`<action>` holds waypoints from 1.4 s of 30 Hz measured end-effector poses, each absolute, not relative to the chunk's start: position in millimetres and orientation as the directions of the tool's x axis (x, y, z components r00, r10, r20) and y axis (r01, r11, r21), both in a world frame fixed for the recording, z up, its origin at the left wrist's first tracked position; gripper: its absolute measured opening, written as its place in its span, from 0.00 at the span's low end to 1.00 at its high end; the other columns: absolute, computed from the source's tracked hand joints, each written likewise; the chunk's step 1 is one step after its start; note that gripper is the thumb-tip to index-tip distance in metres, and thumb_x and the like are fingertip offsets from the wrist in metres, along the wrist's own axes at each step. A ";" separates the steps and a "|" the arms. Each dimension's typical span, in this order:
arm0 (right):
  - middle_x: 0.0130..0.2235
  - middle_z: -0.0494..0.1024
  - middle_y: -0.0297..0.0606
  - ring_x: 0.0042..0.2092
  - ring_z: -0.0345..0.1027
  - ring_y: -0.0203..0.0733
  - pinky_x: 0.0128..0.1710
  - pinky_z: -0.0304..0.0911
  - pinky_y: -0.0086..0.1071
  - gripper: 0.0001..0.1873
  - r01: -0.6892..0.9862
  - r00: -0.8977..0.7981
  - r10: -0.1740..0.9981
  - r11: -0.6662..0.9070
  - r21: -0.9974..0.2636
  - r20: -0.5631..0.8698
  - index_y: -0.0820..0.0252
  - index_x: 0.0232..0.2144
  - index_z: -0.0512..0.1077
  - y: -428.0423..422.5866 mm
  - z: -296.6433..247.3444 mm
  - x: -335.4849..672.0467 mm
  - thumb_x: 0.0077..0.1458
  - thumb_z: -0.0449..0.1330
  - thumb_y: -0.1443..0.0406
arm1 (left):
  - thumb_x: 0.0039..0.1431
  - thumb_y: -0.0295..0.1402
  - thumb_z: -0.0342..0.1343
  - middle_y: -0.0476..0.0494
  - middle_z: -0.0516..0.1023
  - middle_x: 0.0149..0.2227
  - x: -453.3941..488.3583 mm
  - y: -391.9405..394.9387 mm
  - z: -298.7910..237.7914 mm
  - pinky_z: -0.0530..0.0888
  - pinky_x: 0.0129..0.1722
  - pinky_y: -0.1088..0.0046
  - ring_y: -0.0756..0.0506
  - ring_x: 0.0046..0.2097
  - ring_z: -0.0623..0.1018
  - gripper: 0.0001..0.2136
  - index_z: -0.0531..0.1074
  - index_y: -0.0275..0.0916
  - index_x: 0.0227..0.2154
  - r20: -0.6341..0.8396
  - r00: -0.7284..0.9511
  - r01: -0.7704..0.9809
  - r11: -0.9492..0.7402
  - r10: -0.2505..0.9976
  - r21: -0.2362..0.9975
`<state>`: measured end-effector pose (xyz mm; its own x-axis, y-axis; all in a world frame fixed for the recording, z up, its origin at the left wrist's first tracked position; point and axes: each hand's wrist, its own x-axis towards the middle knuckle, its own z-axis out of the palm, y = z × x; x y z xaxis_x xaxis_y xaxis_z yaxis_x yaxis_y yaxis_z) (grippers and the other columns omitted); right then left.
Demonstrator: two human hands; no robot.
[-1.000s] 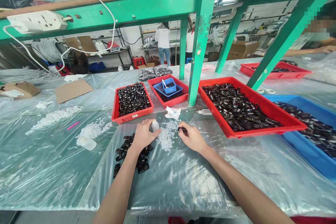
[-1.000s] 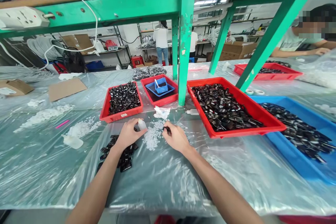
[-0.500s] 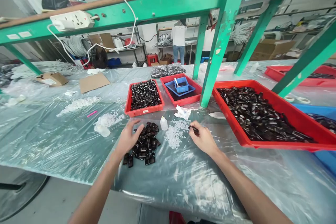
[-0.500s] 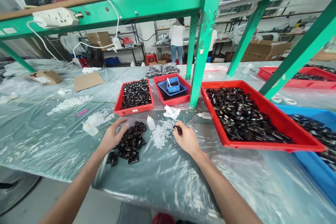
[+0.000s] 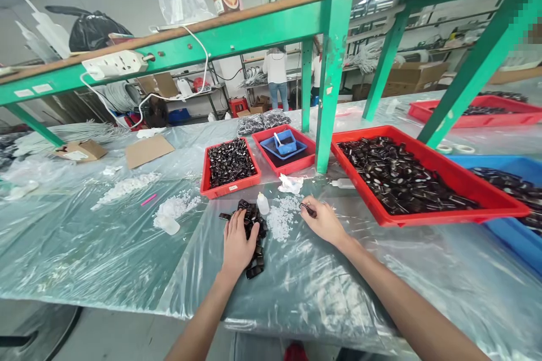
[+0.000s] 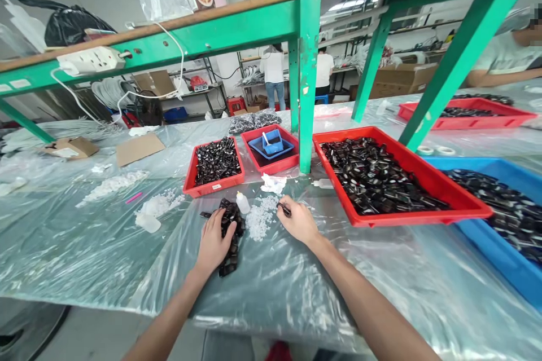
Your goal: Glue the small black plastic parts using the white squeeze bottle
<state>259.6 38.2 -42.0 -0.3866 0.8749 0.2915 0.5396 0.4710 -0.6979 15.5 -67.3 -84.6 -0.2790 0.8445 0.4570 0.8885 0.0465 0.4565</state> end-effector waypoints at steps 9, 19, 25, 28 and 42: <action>0.25 0.70 0.28 0.26 0.62 0.38 0.31 0.58 0.30 0.11 0.474 -0.412 0.860 0.485 -0.735 0.301 0.54 0.38 0.71 37.8 -45.7 259.3 0.60 0.50 0.60 | 0.64 0.45 0.53 0.31 0.73 0.60 22.3 -35.4 -42.8 0.51 0.67 0.43 0.33 0.64 0.69 0.25 0.66 0.38 0.60 0.481 -0.324 0.866 0.051 0.814 0.498; 0.23 0.66 0.27 0.25 0.58 0.36 0.29 0.53 0.27 0.05 0.483 -0.375 0.858 0.504 -0.716 0.351 0.54 0.30 0.69 37.8 -42.2 262.1 0.54 0.53 0.66 | 0.58 0.42 0.59 0.38 0.84 0.43 10.4 17.7 -31.9 0.64 0.60 0.51 0.35 0.50 0.80 0.13 0.77 0.41 0.42 0.280 -0.068 0.921 -0.047 0.958 0.386; 0.22 0.68 0.27 0.24 0.60 0.35 0.30 0.54 0.26 0.05 0.531 -0.354 0.881 0.466 -0.708 0.314 0.54 0.29 0.71 34.3 -38.3 260.2 0.51 0.54 0.67 | 0.61 0.43 0.57 0.38 0.82 0.48 7.4 6.2 -48.5 0.51 0.67 0.43 0.35 0.55 0.77 0.14 0.74 0.41 0.45 0.378 -0.020 0.897 -0.151 0.926 0.417; 0.24 0.72 0.29 0.25 0.63 0.36 0.30 0.56 0.26 0.06 0.557 -0.362 0.885 0.458 -0.693 0.294 0.54 0.29 0.72 35.7 -40.3 258.5 0.52 0.55 0.66 | 0.62 0.44 0.56 0.40 0.82 0.48 12.4 3.0 -46.7 0.50 0.68 0.44 0.36 0.52 0.79 0.13 0.74 0.42 0.43 0.412 -0.039 0.841 -0.192 0.911 0.505; 0.32 0.85 0.37 0.29 0.80 0.51 0.22 0.69 0.32 0.16 0.480 -0.444 0.794 0.603 -0.638 0.416 0.46 0.34 0.80 78.6 -89.8 271.5 0.49 0.63 0.46 | 0.61 0.42 0.60 0.35 0.77 0.53 41.1 -4.2 -33.8 0.69 0.58 0.55 0.36 0.55 0.74 0.25 0.67 0.40 0.59 0.463 -0.311 0.540 -0.247 0.830 0.805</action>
<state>271.5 78.6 -89.8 -0.4441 0.7936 0.4159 0.4798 0.6026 -0.6377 41.1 -4.2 -33.8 -0.3112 0.8297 0.4633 0.5396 -0.2470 0.8049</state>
